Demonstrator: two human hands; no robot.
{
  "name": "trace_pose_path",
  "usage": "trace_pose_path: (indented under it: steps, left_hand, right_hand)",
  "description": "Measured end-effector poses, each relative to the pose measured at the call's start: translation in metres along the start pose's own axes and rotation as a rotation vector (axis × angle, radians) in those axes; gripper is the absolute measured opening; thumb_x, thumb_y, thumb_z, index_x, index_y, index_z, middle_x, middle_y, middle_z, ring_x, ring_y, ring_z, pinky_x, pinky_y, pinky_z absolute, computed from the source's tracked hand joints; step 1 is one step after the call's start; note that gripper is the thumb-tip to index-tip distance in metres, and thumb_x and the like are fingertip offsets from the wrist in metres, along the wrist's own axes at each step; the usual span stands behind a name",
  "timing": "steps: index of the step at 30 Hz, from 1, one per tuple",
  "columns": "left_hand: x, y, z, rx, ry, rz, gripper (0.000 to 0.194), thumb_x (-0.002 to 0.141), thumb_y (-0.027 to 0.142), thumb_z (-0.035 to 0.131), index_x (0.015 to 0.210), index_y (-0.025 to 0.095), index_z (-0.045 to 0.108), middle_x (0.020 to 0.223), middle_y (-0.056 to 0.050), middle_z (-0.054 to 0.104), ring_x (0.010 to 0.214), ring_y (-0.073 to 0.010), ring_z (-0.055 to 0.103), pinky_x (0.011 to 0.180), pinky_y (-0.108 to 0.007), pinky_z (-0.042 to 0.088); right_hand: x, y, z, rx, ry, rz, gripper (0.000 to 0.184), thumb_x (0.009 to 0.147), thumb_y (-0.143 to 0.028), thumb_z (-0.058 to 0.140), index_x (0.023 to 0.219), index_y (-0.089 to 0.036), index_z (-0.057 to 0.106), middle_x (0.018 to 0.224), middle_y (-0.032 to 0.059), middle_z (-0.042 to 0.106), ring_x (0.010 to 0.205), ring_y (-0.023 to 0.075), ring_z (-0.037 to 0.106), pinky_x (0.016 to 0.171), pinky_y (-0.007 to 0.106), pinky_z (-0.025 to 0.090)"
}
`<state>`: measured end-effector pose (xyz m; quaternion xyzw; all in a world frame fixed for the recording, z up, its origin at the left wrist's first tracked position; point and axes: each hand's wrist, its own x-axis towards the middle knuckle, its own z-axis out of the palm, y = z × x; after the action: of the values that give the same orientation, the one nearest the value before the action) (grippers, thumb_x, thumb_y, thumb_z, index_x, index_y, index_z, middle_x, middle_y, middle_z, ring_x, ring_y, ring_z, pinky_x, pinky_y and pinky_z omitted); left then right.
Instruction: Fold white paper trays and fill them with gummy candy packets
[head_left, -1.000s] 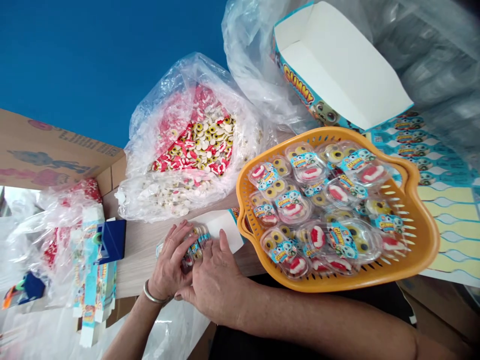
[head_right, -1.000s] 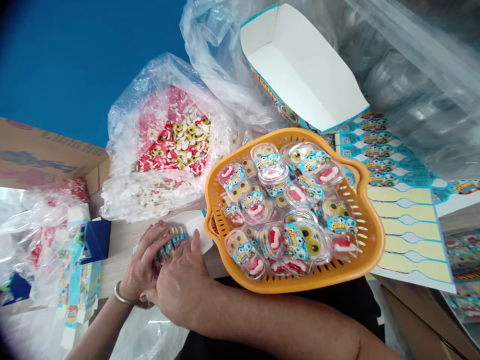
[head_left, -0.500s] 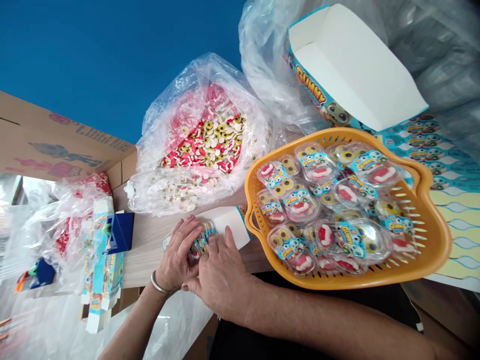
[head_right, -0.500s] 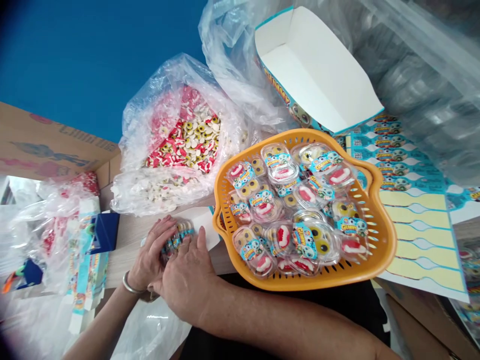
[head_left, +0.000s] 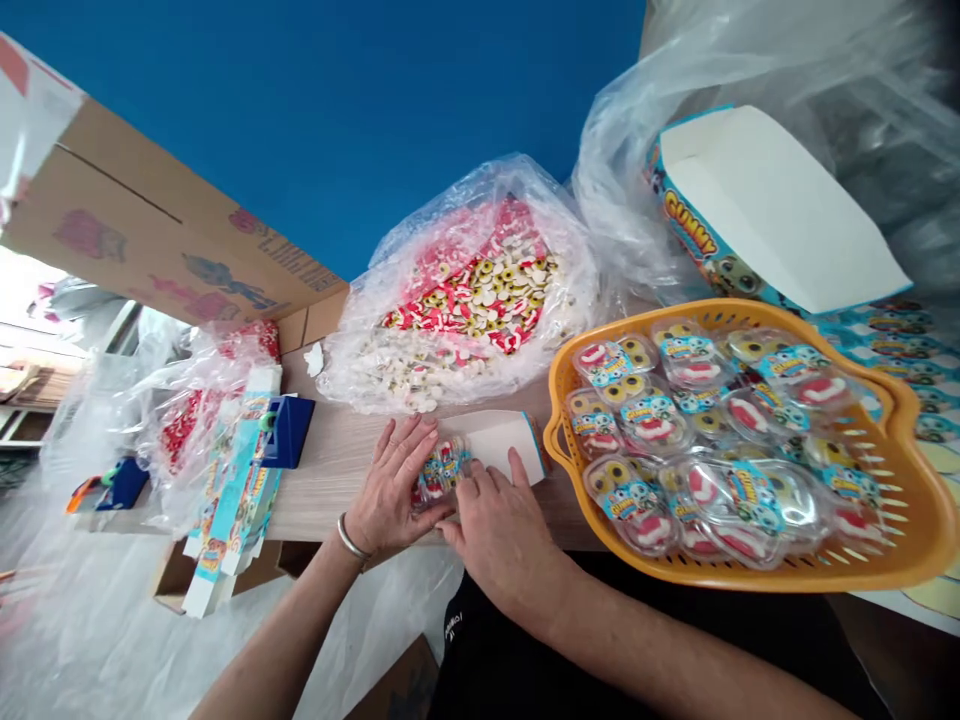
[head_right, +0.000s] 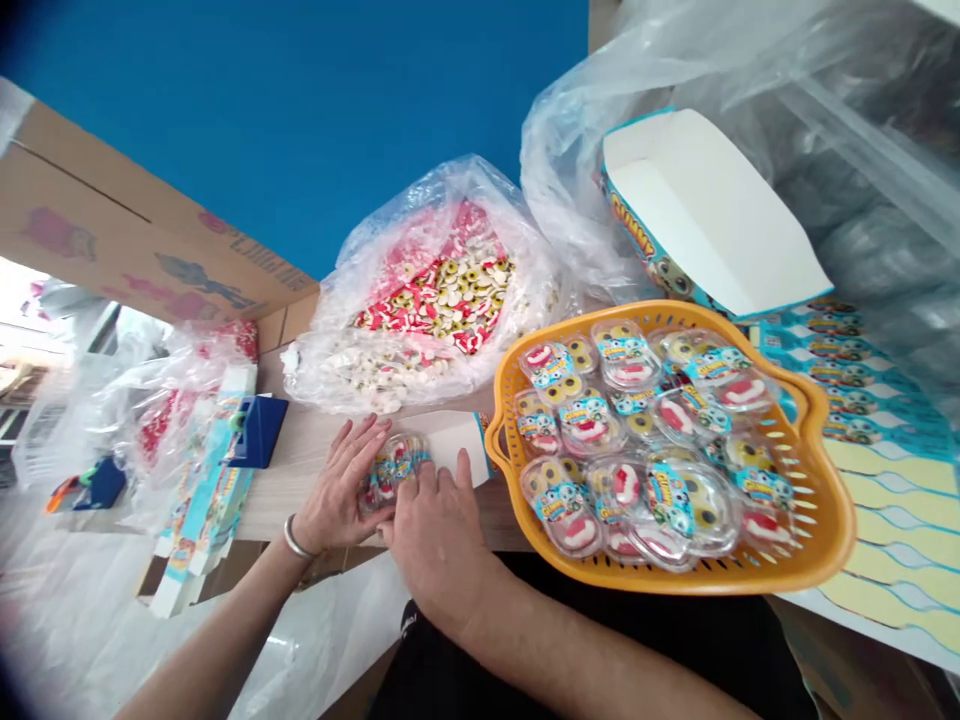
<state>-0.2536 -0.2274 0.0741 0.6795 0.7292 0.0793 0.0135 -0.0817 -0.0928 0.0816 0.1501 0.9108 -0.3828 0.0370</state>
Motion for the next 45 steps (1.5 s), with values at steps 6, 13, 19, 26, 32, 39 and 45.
trace_pose_path:
  steps: [6,13,19,26,32,39,45]
  left_hand:
    - [-0.01,0.004,0.001,0.017,0.024,-0.055,0.091,0.087,0.046,0.067,0.16,0.019,0.019,0.148,-0.018,0.052,0.148,-0.0371,0.033,0.122,-0.062,0.02]
    - [-0.008,0.001,0.015,-0.013,0.064,-0.009,0.096,0.089,0.059,0.063,0.162,0.022,0.011,0.15,-0.017,0.051,0.148,-0.037,0.034,0.122,-0.061,0.018]
    - [-0.032,0.0,0.009,0.005,0.1,-0.105,0.105,0.085,0.068,0.064,0.162,0.019,0.011,0.155,-0.02,0.043,0.151,-0.0389,0.025,0.122,-0.063,0.016]
    - [-0.055,0.005,0.01,0.026,0.081,-0.254,0.072,0.09,0.042,0.062,0.153,0.017,0.037,0.154,-0.015,0.047,0.153,-0.0374,0.022,0.123,-0.063,0.013]
    - [-0.048,0.008,0.014,-0.026,0.094,-0.343,0.07,0.085,0.044,0.063,0.147,0.017,0.046,0.149,-0.014,0.051,0.151,-0.036,0.028,0.124,-0.059,0.011]
    - [-0.055,0.009,0.018,-0.065,0.114,-0.338,0.082,0.087,0.058,0.063,0.153,0.016,0.036,0.155,-0.017,0.044,0.152,-0.0374,0.024,0.124,-0.06,0.012]
    - [-0.045,-0.009,0.009,-0.107,0.11,-0.337,0.078,0.092,0.07,0.049,0.149,0.017,0.043,0.15,-0.017,0.05,0.15,-0.0363,0.029,0.123,-0.06,0.013]
  right_hand:
    - [0.004,0.001,0.007,-0.067,0.047,0.012,0.041,0.095,-0.037,0.063,0.121,-0.005,0.065,0.131,0.0241,0.065,0.116,0.0321,0.063,0.12,0.058,0.017]
    - [0.003,-0.003,0.011,-0.112,0.054,0.045,0.036,0.094,-0.035,0.064,0.116,-0.007,0.068,0.122,0.0207,0.069,0.11,0.0304,0.066,0.12,0.058,0.021]
    - [0.009,0.0,0.018,-0.275,0.202,-0.122,0.043,0.1,-0.025,0.053,0.14,-0.012,0.057,0.15,0.0188,0.051,0.134,0.0352,0.052,0.116,0.059,0.03]
    - [0.035,0.004,0.029,-0.368,0.162,-0.178,0.041,0.101,-0.023,0.049,0.14,-0.015,0.059,0.155,0.015,0.046,0.139,0.0362,0.047,0.115,0.062,0.034]
    - [0.038,0.012,0.033,-0.391,0.225,-0.2,0.045,0.097,-0.019,0.053,0.141,-0.007,0.055,0.154,0.0222,0.045,0.136,0.0326,0.051,0.113,0.053,0.041]
    - [0.04,0.016,0.035,-0.372,0.217,-0.239,0.046,0.095,-0.019,0.054,0.14,-0.011,0.057,0.155,0.0217,0.044,0.136,0.0358,0.05,0.11,0.054,0.045]
    - [0.034,0.015,0.032,-0.331,0.225,-0.196,0.053,0.092,-0.027,0.061,0.142,-0.01,0.053,0.158,0.0216,0.039,0.137,0.0366,0.049,0.11,0.054,0.044]
